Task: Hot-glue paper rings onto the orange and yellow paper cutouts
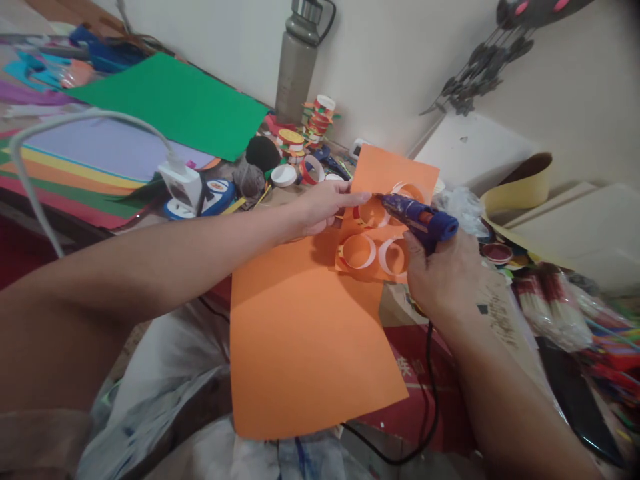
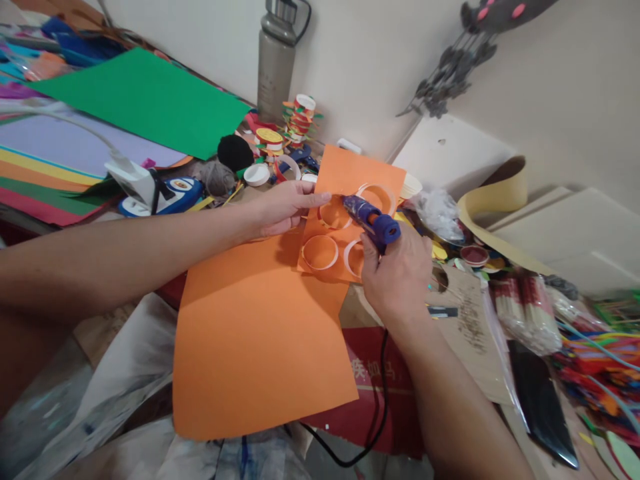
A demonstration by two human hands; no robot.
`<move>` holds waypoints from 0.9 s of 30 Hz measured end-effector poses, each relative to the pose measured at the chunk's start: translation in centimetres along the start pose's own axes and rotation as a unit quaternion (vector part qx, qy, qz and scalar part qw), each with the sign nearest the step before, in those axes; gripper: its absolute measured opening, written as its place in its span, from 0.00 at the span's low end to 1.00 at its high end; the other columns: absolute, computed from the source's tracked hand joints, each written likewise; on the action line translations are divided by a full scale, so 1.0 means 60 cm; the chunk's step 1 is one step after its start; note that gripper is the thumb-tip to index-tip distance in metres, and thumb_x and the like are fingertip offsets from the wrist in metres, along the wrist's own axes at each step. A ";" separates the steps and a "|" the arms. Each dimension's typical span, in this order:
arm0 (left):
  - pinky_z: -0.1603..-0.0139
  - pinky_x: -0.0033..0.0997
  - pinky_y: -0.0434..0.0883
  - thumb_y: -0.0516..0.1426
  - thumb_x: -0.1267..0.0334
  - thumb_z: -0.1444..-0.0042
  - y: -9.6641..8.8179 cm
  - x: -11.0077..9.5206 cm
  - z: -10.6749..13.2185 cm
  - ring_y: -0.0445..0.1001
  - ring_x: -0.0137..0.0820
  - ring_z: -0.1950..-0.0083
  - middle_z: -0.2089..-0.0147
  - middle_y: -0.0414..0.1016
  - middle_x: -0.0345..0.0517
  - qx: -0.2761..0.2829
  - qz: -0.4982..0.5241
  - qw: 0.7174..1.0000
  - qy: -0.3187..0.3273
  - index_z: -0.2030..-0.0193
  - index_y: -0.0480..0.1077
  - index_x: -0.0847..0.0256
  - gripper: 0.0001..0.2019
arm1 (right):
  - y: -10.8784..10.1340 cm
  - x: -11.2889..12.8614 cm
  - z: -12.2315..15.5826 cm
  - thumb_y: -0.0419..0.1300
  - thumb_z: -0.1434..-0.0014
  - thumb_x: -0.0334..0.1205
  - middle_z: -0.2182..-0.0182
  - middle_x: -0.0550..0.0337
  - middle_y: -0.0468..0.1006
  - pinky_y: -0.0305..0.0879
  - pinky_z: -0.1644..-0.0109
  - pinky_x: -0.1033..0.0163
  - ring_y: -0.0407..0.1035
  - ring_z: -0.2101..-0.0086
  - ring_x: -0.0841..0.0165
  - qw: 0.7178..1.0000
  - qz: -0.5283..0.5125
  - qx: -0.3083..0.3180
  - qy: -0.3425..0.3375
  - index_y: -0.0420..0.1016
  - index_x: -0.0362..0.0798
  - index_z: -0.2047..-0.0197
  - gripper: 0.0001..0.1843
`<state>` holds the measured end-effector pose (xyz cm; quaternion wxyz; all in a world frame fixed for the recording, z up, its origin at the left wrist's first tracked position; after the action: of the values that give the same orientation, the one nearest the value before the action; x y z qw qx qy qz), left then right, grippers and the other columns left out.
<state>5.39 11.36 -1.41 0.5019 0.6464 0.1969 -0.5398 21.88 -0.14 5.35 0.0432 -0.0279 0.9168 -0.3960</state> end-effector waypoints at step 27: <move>0.55 0.30 0.74 0.69 0.68 0.33 0.008 -0.019 0.011 0.81 0.27 0.63 0.60 0.85 0.42 -0.023 0.009 0.997 0.073 0.54 0.79 0.61 0.04 | -0.021 -0.004 -0.013 0.61 0.33 0.57 0.68 0.48 0.82 0.66 0.64 0.53 0.76 0.66 0.51 0.982 -0.114 0.123 0.083 0.83 0.51 0.55 0.19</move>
<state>5.03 10.91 -0.15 0.5054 0.6743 0.2399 -0.4820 22.05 -0.42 6.79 -0.0752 -0.0936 0.8523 -0.5091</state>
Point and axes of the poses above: each hand's wrist, its own z-axis away from the middle knuckle, its own y-axis out of the palm, x = y × z, the point moved 10 cm from there along -z, towards the middle knuckle
